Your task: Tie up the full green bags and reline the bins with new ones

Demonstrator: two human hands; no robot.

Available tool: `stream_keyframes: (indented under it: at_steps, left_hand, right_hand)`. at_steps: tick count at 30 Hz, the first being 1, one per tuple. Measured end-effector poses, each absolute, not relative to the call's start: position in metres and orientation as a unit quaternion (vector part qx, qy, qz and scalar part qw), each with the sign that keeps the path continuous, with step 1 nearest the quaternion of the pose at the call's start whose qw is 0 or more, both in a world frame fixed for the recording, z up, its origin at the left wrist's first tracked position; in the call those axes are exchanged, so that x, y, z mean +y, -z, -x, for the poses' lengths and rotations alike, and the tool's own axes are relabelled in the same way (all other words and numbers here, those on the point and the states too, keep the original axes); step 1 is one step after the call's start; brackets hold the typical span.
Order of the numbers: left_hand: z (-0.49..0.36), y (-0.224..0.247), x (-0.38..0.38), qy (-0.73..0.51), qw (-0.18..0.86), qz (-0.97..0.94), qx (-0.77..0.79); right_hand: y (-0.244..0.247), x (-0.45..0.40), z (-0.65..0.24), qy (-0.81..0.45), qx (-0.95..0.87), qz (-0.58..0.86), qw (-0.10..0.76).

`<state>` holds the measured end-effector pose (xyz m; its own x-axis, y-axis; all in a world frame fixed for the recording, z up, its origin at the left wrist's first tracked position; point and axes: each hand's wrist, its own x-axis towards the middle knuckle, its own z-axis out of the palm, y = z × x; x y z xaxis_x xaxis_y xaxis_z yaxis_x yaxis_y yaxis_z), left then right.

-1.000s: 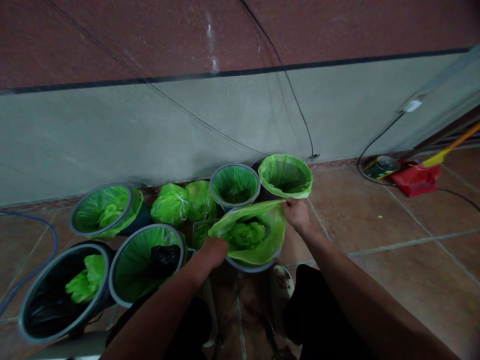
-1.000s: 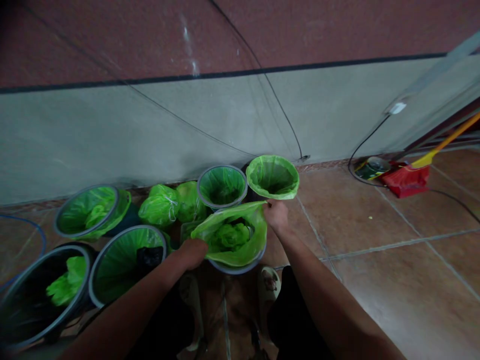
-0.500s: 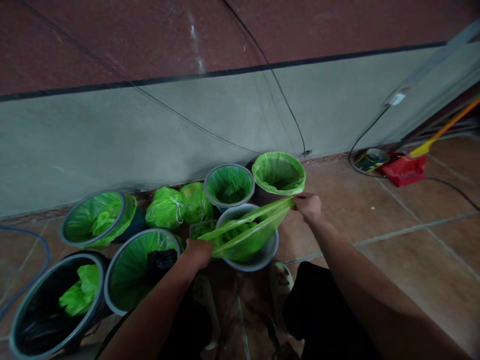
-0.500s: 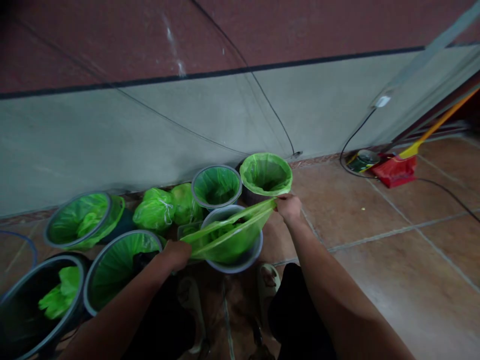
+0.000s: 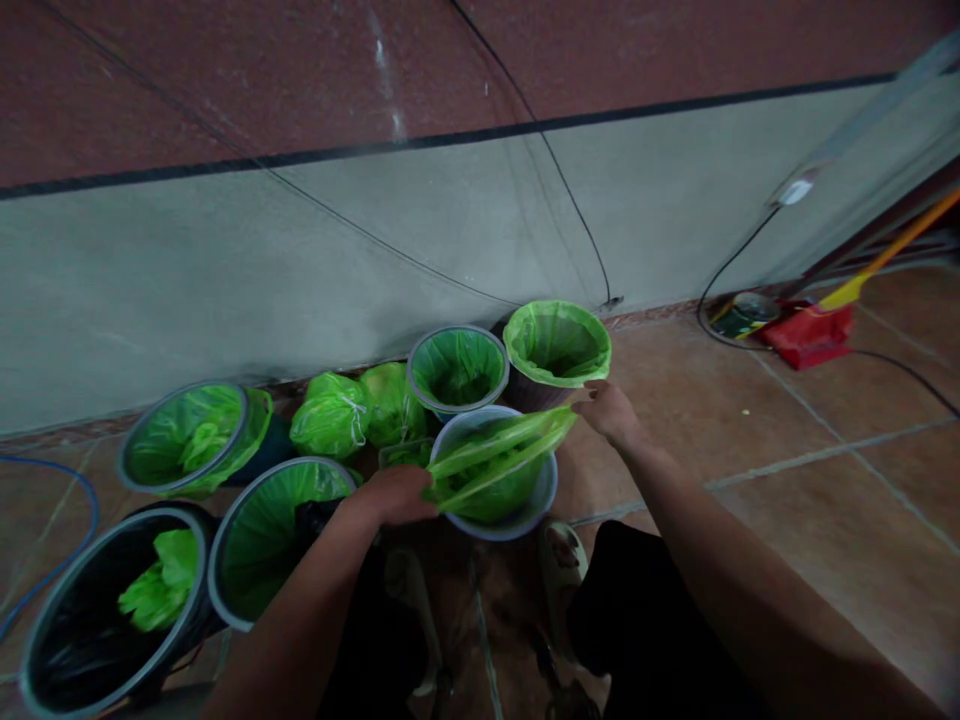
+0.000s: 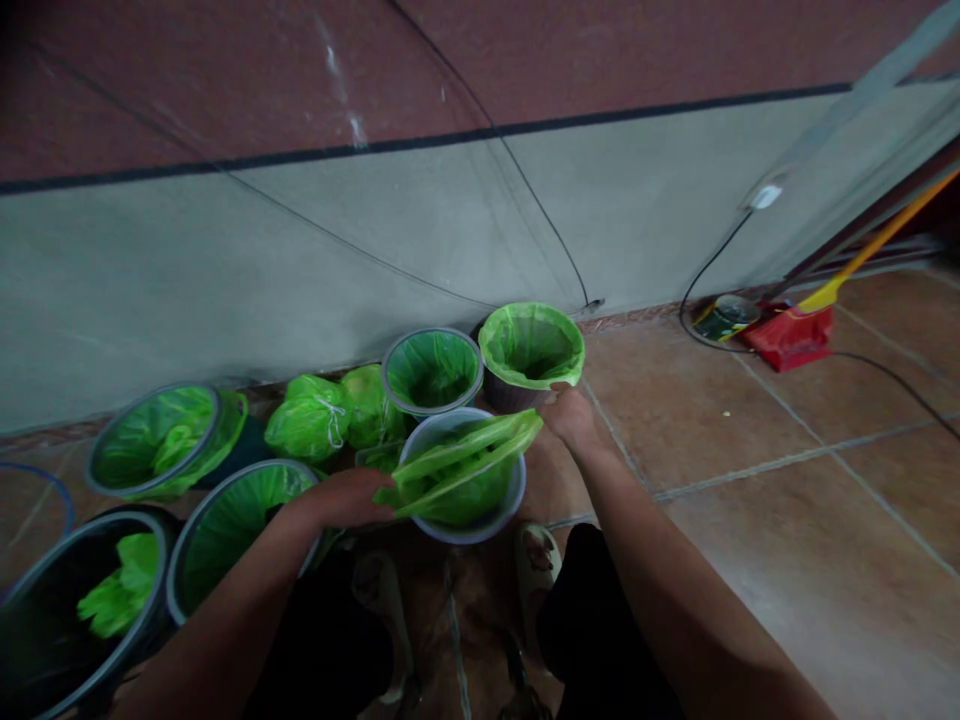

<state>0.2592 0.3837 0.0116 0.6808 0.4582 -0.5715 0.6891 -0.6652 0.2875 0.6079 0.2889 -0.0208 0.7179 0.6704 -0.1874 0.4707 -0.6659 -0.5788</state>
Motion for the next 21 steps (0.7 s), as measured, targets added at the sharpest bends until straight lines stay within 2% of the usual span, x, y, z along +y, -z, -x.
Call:
stream_keyframes:
  at_steps: [2,4,8,16,21]
  left_hand:
    - [-0.275,-0.017,0.388,0.179,0.247,-0.893,0.332]
    - [-0.296,-0.014,0.390,0.134,0.226,-0.895,0.360]
    - [-0.339,0.012,0.387,0.069,0.216,-0.897,0.380]
    - [-0.368,0.076,0.377,0.098,0.274,-0.854,0.430]
    - [-0.371,0.090,0.371,0.097,0.295,-0.835,0.454]
  right_hand:
    - [0.003,0.289,-0.588,-0.175,-0.383,0.885,0.197]
    - [-0.007,0.285,-0.564,-0.208,-0.479,0.835,0.174]
    - [0.002,0.272,-0.523,-0.281,-0.638,0.714,0.073]
    - [0.050,0.268,-0.498,-0.258,-0.662,0.694,-0.112]
    - [0.055,0.269,-0.501,-0.237,-0.654,0.709,-0.112]
